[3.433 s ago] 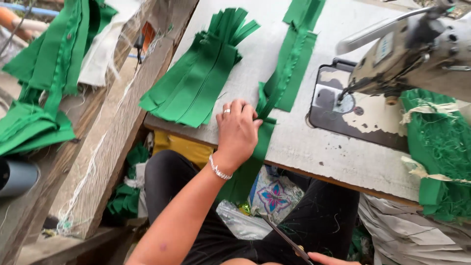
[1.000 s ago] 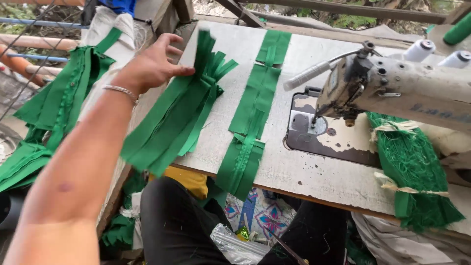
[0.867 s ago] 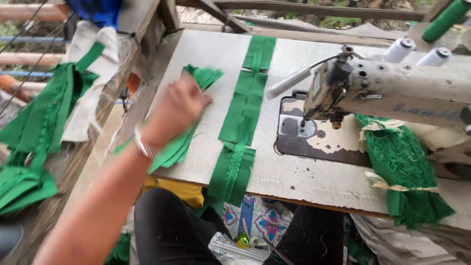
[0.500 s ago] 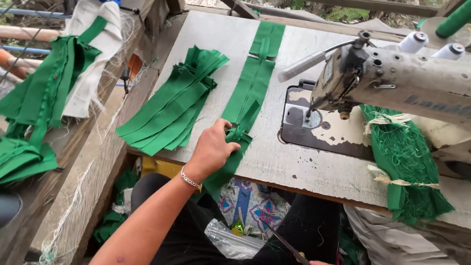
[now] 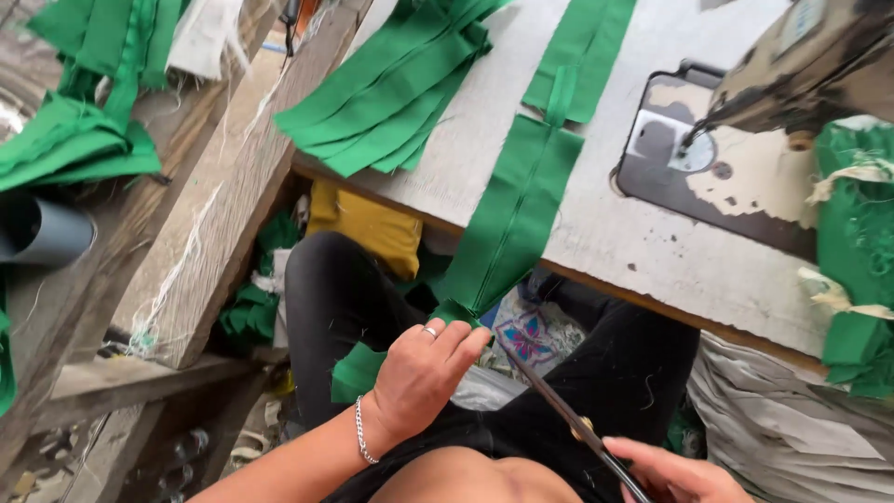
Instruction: Sewing green fabric strips together in a chain and then cutting them into individual pieces using scissors.
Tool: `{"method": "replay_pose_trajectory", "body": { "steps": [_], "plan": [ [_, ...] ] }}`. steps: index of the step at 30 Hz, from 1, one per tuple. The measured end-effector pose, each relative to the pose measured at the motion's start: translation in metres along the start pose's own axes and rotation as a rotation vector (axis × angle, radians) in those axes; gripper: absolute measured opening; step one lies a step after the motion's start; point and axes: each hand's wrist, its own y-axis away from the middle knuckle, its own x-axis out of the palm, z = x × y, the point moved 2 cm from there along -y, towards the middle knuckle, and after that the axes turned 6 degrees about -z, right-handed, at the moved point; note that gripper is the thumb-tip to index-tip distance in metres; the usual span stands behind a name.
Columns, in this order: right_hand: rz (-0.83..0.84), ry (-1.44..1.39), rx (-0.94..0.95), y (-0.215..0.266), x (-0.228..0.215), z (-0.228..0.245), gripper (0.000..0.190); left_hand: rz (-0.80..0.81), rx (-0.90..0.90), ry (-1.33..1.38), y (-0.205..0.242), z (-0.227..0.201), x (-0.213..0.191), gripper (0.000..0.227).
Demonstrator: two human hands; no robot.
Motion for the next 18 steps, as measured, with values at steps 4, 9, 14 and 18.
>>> {"method": "replay_pose_trajectory", "body": {
  "steps": [4, 9, 14, 18],
  "plan": [
    [-0.398, -0.038, -0.094, -0.002, 0.053, 0.036, 0.079, -0.156, -0.071, 0.116, 0.021, 0.0, 0.0, 0.015],
    [-0.29, 0.065, -0.051, -0.015, 0.064, 0.041, 0.083, -0.163, -0.12, 0.175, 0.023, -0.004, -0.006, 0.017],
    [-0.225, -0.006, 0.037, -0.028, 0.07, 0.04, 0.089, -0.119, -0.147, 0.28, 0.029, 0.002, 0.003, 0.022],
    [-0.412, 0.059, 0.126, -0.032, 0.086, 0.057, 0.071, -0.12, -0.243, 0.445, 0.026, 0.008, 0.004, 0.027]
  ]
}}
